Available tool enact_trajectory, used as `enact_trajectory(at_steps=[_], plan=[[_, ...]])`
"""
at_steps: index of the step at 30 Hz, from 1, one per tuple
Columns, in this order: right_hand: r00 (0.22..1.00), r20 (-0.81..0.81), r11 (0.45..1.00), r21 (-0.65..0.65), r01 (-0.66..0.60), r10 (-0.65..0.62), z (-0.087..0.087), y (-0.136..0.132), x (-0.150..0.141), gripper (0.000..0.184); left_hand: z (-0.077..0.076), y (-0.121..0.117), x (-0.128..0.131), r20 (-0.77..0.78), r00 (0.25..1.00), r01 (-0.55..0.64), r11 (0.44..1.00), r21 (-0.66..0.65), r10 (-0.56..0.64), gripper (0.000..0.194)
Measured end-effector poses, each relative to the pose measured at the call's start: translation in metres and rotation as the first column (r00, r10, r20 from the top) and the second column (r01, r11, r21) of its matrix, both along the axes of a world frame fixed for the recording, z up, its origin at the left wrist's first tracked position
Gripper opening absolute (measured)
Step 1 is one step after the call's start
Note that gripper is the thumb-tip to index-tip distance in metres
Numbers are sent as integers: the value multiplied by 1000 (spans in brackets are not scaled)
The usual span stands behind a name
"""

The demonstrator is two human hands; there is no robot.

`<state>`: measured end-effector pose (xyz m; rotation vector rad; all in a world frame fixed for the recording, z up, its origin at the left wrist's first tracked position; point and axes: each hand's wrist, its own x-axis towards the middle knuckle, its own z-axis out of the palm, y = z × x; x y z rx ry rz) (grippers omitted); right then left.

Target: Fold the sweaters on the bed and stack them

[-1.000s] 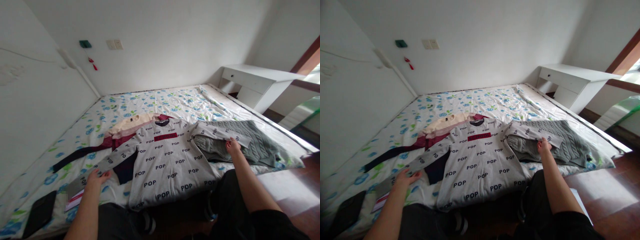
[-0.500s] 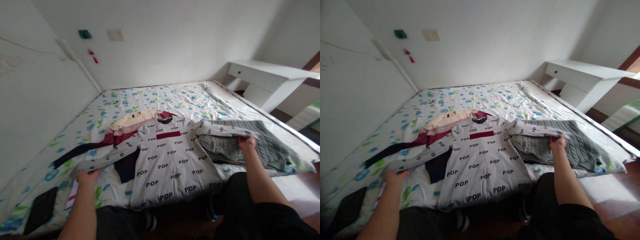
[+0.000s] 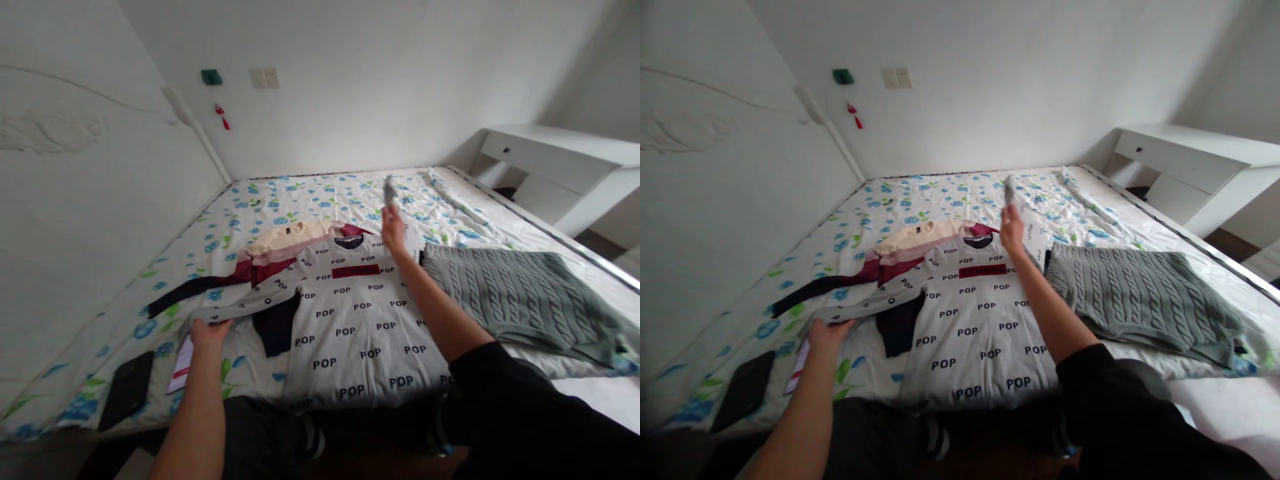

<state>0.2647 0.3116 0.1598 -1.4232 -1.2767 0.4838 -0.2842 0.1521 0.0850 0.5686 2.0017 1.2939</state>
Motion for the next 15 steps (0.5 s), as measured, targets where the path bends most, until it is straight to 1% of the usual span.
enact_trajectory(at_steps=[1,2,3,4,5,6,7,8,9,10,13,15], plan=[[978,87,982,-14,-188,189,-5,-5,-41,50,-2,0,-2,77,996,-48,996,77,42,57],[910,189,929,-50,-366,369,-15,-13,-76,57,-3,-1,-5,134,989,-82,989,127,65,59],[808,283,854,-104,-510,517,-27,-25,-104,60,-4,-2,-8,173,982,-104,983,152,78,59],[667,356,748,-181,-638,655,-42,-40,-124,59,-5,-3,-10,208,974,-121,979,164,86,59],[520,399,637,-260,-726,755,-58,-55,-136,56,-6,-4,-12,241,966,-141,976,167,98,58],[403,415,548,-331,-769,816,-74,-71,-141,49,-7,-5,-14,266,958,-156,974,165,108,59],[321,414,485,-392,-782,852,-89,-87,-137,43,-7,-7,-16,274,956,-150,976,160,102,59],[278,402,451,-443,-775,872,-104,-102,-128,38,-8,-7,-17,257,962,-131,979,153,89,59],[269,385,442,-487,-753,883,-116,-116,-113,35,-9,-8,-18,223,972,-103,984,142,70,60],[280,365,444,-525,-726,888,-127,-128,-95,34,-9,-9,-18,183,982,-71,989,134,45,61],[370,282,464,-607,-645,885,-148,-156,-26,32,-5,-7,-15,96,995,-15,995,96,6,71],[443,225,476,-630,-614,868,-155,-170,22,32,6,0,-8,43,999,-17,993,119,12,81]])
